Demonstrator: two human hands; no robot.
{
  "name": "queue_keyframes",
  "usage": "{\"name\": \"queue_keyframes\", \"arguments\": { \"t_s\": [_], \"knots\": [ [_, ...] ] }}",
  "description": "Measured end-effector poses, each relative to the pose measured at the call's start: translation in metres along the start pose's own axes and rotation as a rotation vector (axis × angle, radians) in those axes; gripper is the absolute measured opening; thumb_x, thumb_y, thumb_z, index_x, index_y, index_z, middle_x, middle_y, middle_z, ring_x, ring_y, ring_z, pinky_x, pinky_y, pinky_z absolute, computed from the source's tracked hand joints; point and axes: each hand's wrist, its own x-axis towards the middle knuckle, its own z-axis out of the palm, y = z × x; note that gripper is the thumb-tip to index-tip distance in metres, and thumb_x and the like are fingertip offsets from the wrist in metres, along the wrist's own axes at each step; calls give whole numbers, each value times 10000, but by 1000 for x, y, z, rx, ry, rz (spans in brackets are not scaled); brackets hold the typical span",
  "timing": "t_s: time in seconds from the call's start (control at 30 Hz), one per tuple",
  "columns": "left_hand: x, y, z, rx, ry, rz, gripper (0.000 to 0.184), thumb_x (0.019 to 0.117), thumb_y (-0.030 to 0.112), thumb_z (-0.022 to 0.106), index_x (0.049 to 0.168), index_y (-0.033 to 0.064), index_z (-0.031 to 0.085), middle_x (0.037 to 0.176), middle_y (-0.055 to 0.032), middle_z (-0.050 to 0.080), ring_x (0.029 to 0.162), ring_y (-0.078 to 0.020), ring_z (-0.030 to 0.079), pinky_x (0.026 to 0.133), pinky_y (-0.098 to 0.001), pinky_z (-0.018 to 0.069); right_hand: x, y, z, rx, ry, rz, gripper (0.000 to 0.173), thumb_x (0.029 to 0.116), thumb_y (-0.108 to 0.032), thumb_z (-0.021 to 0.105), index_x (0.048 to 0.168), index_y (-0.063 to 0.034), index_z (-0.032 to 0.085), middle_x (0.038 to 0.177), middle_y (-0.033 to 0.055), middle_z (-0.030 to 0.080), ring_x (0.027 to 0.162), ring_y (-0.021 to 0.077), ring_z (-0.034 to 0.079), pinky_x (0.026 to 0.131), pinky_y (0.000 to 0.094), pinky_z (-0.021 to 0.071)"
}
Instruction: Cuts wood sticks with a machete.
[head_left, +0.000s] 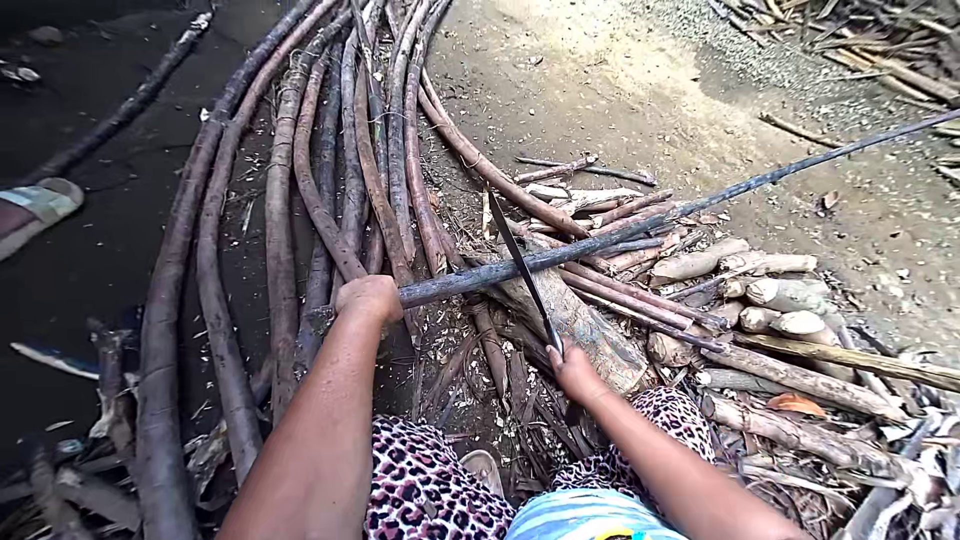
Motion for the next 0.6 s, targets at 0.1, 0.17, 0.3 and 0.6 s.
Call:
{"name": "queue_keyframes", "arguments": {
  "t_s": [0.1,0.17,0.3,0.6],
  "knots": [
    [0,0,1,-9,20,-16,229,866,200,776,1052,72,733,1105,-223,718,1071,-423,687,832,-643,535,12,10,27,41,64,-16,386,1111,-282,449,1319,34,529,1099,235,659,1047,338,667,966,501,508],
    [-3,1,2,-27,50,-17,220,869,187,781,1036,54,728,1104,-230,716,1073,-429,682,836,-644,526,2,8,12,188,43,-45,332,1102,-271,478,1219,20,587,925,157,624,799,250,631,779,430,534],
    [-2,1,9,-12,71,-14,223,865,198,783,1025,55,720,1095,-223,719,1059,-420,690,825,-633,534,-30,-19,-43,450,-71,13,335,1128,-314,421,1166,-12,560,669,17,511,450,101,493,445,259,479],
    [7,-1,4,-5,28,-15,259,849,202,794,1053,58,726,1119,-228,716,1096,-439,676,843,-672,525,-89,-66,-168,812,585,-955,301,1125,-252,309,1113,-103,571,640,-99,559,461,35,516,432,236,513]
  ]
}}
